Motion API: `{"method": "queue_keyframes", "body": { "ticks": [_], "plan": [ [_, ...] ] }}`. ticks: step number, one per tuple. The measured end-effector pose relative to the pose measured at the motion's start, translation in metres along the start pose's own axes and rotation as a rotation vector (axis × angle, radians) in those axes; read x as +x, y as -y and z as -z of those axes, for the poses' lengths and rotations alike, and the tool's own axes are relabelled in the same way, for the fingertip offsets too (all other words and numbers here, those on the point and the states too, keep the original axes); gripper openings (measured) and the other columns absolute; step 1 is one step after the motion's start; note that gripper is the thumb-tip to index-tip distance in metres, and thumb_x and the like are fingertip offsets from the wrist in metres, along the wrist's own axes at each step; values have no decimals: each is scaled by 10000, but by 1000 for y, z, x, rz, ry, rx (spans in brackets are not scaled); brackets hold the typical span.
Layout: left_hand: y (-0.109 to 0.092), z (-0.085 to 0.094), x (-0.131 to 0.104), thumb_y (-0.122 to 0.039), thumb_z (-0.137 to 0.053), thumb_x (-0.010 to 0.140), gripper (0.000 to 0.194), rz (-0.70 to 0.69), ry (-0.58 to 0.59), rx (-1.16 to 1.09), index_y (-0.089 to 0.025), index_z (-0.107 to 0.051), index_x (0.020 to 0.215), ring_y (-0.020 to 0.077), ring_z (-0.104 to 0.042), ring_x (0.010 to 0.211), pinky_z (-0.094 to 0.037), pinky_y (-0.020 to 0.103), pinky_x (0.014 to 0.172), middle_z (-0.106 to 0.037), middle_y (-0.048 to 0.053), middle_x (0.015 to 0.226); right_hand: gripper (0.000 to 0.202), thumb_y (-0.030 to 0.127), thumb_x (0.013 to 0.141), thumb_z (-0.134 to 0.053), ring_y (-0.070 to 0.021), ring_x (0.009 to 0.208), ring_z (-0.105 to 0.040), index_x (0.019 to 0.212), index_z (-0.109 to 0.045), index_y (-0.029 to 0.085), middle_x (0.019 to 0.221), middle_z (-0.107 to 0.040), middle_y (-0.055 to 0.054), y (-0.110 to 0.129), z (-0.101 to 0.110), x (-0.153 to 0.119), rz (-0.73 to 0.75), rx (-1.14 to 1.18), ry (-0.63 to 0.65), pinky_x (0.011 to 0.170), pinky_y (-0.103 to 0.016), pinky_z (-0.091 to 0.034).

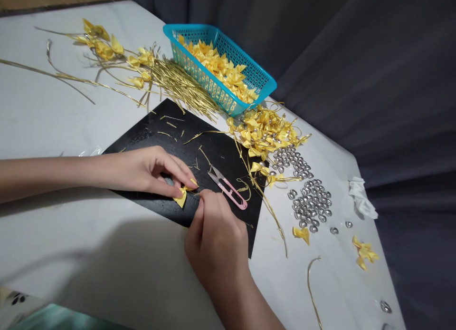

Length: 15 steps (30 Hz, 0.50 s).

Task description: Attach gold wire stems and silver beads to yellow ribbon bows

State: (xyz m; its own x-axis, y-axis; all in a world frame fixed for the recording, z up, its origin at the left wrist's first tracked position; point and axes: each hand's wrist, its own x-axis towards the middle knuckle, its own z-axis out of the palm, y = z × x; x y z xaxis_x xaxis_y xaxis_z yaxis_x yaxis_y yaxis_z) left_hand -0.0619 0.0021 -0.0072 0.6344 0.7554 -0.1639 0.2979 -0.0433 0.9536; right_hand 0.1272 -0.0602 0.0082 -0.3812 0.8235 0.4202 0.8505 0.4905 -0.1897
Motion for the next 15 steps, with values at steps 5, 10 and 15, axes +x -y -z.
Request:
{"method": "queue_keyframes", "body": {
  "ticks": [5, 10, 15],
  "plan": [
    [-2, 2, -1, -263, -658, 725, 312, 37, 17, -20, -194, -728, 1020, 143, -598, 739, -459, 207, 609, -708, 70, 1004, 155, 140, 836, -439, -96, 500, -553, 867, -590, 150, 667, -629, 4, 0, 1, 0, 22, 1, -35, 440, -197, -370],
    [-3, 2, -1, -228, -656, 718, 328, 57, 5, -56, -186, -715, 1037, 125, -585, 727, -448, 185, 590, -690, 70, 1046, 152, 148, 827, -445, -95, 502, -561, 850, -595, 152, 672, -636, 6, 1, 2, 0, -4, 9, -40, 457, -193, -389],
    [-4, 1, -2, -227, -651, 710, 333, 88, 15, -81, -201, -711, 1036, 121, -573, 701, -420, 170, 523, -680, 64, 1052, 136, 158, 837, -466, -102, 518, -581, 840, -602, 168, 664, -644, 10, 1, 2, 0, 9, 3, -30, 467, -192, -397]
  ]
}}
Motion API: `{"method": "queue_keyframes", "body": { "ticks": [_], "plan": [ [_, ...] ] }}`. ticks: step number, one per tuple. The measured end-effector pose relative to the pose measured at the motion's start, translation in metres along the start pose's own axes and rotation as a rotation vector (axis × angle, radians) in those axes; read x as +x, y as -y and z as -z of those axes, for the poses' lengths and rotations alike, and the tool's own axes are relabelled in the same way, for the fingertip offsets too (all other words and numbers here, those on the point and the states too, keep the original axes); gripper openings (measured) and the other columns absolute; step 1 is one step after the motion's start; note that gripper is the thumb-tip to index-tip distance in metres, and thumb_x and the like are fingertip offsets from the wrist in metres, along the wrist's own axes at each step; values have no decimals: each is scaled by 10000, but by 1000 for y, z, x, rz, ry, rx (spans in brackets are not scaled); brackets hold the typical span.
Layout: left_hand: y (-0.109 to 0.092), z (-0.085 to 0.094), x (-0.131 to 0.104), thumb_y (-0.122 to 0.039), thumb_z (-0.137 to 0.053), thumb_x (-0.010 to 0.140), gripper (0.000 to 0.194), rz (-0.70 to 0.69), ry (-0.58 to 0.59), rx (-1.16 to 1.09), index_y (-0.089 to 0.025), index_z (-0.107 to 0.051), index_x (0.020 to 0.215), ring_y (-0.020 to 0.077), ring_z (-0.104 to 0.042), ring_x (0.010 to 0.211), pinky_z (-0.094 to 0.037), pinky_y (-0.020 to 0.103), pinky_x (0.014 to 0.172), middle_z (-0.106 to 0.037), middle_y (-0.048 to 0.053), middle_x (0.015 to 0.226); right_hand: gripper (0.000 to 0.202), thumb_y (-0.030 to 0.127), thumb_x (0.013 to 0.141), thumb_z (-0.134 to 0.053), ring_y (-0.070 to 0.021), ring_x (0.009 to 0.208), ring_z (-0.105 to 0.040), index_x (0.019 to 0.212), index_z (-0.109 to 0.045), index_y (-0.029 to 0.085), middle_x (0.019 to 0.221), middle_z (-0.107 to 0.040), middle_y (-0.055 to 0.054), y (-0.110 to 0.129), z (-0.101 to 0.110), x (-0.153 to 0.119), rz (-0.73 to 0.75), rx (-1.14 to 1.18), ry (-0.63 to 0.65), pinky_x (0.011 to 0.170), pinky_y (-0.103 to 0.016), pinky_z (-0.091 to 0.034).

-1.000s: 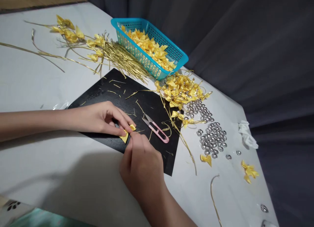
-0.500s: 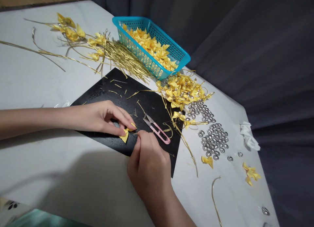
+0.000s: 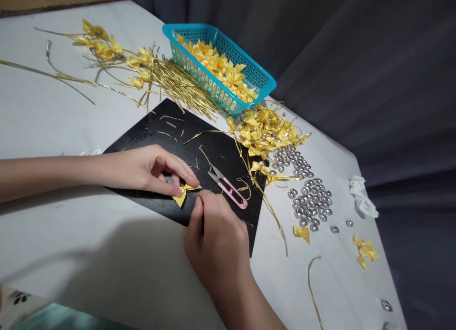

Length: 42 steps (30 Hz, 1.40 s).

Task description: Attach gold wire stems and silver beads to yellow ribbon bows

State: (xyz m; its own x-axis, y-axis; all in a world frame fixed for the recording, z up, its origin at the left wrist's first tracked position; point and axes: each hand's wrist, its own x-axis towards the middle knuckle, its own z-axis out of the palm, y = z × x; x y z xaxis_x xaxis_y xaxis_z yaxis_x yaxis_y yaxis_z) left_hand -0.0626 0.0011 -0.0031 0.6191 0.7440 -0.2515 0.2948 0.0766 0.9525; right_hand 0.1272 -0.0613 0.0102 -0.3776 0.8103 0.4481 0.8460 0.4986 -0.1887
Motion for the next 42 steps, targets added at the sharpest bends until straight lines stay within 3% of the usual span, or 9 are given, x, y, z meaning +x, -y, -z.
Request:
{"method": "queue_keyframes", "body": {
  "ticks": [3, 8, 42],
  "plan": [
    [0, -1, 0, -231, -648, 711, 328, 4, 3, -5, -203, -710, 1032, 121, -568, 699, -398, 159, 492, -677, 63, 1053, 158, 164, 855, -458, -119, 574, -612, 859, -616, 155, 698, -666, -7, -2, 0, 0, 55, -9, 17, 504, -202, -419],
    [2, -1, 0, -226, -646, 707, 331, 5, 5, -4, -203, -708, 1031, 102, -551, 662, -369, 143, 458, -674, 58, 1057, 233, 135, 852, -414, -129, 526, -603, 931, -634, 130, 738, -683, -24, -7, 1, 2, 134, -9, 131, 428, -232, -376],
    [0, 0, -1, -205, -628, 708, 342, 1, 30, 30, -189, -704, 1041, 94, -570, 647, -337, 133, 424, -680, 66, 1067, 239, 130, 842, -402, -130, 556, -607, 922, -627, 128, 759, -682, -59, -5, 1, -1, 125, 45, 118, 446, -218, -410]
  ]
}}
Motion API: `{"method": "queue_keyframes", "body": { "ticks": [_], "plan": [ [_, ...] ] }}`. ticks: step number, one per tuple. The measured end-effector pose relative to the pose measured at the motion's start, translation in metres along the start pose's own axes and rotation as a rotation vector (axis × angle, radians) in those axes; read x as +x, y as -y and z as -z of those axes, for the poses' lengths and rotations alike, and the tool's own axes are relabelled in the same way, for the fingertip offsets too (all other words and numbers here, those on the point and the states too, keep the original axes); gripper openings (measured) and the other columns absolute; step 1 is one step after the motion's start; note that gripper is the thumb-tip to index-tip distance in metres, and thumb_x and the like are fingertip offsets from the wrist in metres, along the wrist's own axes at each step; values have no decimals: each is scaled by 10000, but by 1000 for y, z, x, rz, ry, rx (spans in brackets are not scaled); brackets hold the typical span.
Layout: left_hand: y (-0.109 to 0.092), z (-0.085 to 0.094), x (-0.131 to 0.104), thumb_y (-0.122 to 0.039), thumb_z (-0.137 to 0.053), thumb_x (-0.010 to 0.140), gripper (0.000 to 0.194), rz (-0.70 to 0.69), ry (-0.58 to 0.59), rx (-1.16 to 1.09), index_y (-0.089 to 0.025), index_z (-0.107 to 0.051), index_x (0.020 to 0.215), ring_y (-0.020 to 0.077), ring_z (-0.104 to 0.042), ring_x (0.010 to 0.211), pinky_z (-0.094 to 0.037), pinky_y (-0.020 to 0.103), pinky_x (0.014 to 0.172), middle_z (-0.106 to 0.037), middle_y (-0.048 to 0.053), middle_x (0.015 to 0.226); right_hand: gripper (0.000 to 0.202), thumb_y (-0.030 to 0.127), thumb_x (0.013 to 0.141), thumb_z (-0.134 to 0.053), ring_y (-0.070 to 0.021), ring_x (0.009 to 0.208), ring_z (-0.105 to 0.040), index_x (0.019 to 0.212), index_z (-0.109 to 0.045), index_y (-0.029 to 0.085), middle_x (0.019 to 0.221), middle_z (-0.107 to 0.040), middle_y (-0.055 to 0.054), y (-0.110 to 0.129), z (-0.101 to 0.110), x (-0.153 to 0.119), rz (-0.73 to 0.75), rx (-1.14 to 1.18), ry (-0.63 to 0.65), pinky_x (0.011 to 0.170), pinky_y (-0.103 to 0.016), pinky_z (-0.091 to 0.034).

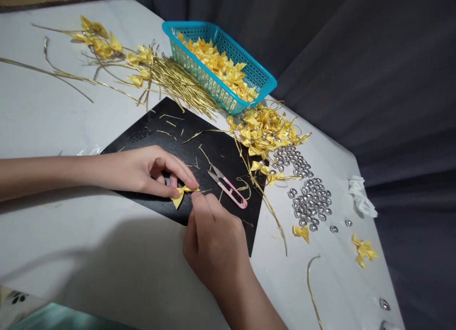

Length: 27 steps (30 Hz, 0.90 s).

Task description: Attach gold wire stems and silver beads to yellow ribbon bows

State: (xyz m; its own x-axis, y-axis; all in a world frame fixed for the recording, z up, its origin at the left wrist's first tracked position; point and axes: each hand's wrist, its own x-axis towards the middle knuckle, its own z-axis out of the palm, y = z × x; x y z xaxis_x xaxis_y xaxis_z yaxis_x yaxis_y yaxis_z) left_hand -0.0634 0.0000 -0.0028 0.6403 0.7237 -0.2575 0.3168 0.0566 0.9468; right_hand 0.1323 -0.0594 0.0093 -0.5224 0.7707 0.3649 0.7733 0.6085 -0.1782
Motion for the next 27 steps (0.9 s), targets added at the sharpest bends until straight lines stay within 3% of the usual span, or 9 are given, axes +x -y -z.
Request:
{"method": "queue_keyframes", "body": {
  "ticks": [10, 19, 27],
  "plan": [
    [1, -2, 0, -191, -628, 697, 331, -56, -21, 41, -201, -721, 1014, 86, -584, 607, -357, 141, 426, -706, 42, 1018, 238, 114, 846, -404, -123, 504, -573, 902, -635, 127, 625, -628, -19, 0, 0, 2, 70, -17, 21, 441, -226, -350],
    [-2, -5, 0, -170, -626, 677, 302, -44, 28, 51, -209, -738, 955, 78, -578, 592, -370, 138, 448, -720, 26, 954, 232, 68, 858, -384, -124, 476, -532, 881, -615, 77, 581, -600, -31, 11, -5, -2, 186, -94, -44, 460, -231, -334],
    [-2, -13, -2, -164, -586, 686, 328, 24, 64, 27, -179, -712, 989, 108, -589, 629, -397, 158, 467, -704, 59, 1005, 223, 107, 869, -361, -108, 456, -539, 814, -576, 128, 561, -597, -9, 15, -14, -5, 71, -44, -27, 430, -211, -324]
  ]
}}
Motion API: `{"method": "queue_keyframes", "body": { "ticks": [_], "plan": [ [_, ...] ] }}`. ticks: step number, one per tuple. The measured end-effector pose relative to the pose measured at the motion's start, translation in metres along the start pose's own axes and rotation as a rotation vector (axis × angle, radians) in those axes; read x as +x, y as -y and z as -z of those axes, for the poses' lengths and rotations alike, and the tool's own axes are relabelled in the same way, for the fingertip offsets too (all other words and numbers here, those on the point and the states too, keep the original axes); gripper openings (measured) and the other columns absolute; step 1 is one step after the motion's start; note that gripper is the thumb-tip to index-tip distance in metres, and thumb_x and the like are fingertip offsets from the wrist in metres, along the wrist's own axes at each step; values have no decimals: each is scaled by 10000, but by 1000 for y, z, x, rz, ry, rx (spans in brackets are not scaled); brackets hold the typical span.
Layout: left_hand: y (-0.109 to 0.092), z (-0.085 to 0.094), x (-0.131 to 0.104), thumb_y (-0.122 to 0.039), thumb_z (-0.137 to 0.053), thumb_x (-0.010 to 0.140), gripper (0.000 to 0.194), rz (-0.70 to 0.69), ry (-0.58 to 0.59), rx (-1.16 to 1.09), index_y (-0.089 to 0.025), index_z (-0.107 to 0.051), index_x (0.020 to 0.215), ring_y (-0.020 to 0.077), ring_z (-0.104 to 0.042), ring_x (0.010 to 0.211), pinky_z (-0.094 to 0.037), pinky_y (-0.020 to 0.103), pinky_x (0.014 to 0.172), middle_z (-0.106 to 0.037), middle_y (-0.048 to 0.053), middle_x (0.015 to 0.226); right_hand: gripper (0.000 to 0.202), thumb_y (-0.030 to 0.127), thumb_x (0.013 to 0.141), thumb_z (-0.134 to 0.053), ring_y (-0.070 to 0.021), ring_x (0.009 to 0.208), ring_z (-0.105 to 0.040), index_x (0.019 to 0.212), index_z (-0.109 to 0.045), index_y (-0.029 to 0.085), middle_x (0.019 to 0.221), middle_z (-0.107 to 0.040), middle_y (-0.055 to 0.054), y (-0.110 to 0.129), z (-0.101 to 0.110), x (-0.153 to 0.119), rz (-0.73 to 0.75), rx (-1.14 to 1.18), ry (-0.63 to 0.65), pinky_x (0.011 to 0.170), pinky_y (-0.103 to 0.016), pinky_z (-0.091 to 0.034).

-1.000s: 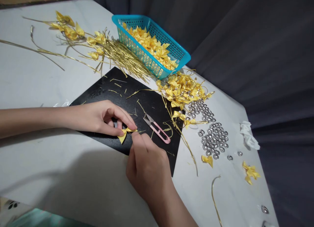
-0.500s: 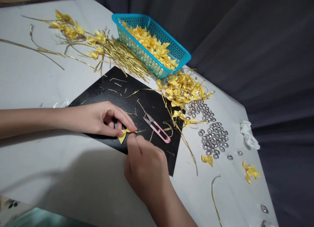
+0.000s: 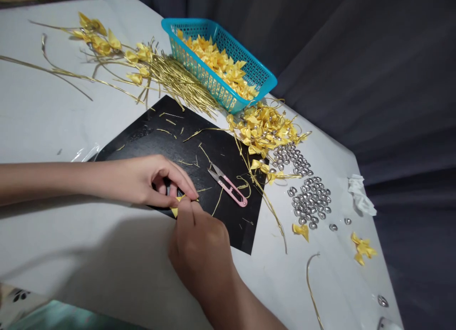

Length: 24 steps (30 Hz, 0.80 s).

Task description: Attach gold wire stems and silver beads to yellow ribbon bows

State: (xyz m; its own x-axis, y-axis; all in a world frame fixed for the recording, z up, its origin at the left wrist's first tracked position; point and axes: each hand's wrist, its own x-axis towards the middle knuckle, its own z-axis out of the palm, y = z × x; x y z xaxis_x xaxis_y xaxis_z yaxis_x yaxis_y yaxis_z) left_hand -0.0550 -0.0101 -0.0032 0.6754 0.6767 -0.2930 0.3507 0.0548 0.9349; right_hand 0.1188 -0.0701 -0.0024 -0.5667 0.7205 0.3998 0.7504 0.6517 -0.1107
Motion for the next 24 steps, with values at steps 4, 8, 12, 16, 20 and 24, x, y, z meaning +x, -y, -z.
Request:
{"method": "queue_keyframes", "body": {
  "ticks": [4, 8, 12, 16, 20, 24],
  "plan": [
    [-1, 0, -1, -154, -573, 693, 337, -19, -35, 21, -170, -705, 1003, 100, -585, 629, -423, 162, 498, -684, 73, 1075, 175, 137, 844, -393, -96, 376, -508, 847, -568, 124, 536, -603, 5, 2, 2, 1, -136, 93, 44, 385, -195, -308],
    [-4, 1, -1, -135, -562, 702, 329, -78, -81, 102, -154, -707, 997, 93, -590, 620, -440, 157, 509, -688, 74, 1072, 169, 143, 822, -417, -73, 288, -415, 912, -560, 137, 466, -558, 49, 4, 5, 3, -291, 164, 158, 347, -175, -250],
    [-5, 0, -2, -77, -541, 710, 321, -179, -108, 194, -138, -707, 978, 85, -611, 646, -453, 126, 521, -700, 60, 1037, 142, 126, 823, -414, -56, 265, -382, 880, -544, 144, 450, -528, 66, 4, 4, 5, -305, 209, 148, 334, -170, -211],
    [-8, -2, -4, -7, -515, 700, 340, -277, -140, 278, -135, -710, 947, 82, -636, 673, -463, 108, 534, -707, 50, 1009, 127, 111, 822, -423, -46, 252, -371, 889, -527, 139, 465, -532, 72, 4, 2, 3, -277, 216, 95, 322, -166, -210],
    [-12, -6, -6, 32, -505, 700, 339, -381, -176, 340, -106, -706, 936, 71, -640, 672, -466, 94, 540, -710, 68, 1003, 89, 118, 837, -453, -47, 285, -423, 903, -491, 165, 471, -509, 91, 4, 0, 1, -274, 224, 32, 336, -146, -240],
    [-14, -8, -7, 60, -511, 696, 348, -439, -206, 425, -106, -704, 934, 61, -632, 660, -455, 88, 535, -721, 63, 984, 92, 113, 832, -466, -31, 295, -406, 884, -467, 188, 502, -513, 100, 4, 0, -1, -283, 256, 6, 348, -129, -261]
  ]
}}
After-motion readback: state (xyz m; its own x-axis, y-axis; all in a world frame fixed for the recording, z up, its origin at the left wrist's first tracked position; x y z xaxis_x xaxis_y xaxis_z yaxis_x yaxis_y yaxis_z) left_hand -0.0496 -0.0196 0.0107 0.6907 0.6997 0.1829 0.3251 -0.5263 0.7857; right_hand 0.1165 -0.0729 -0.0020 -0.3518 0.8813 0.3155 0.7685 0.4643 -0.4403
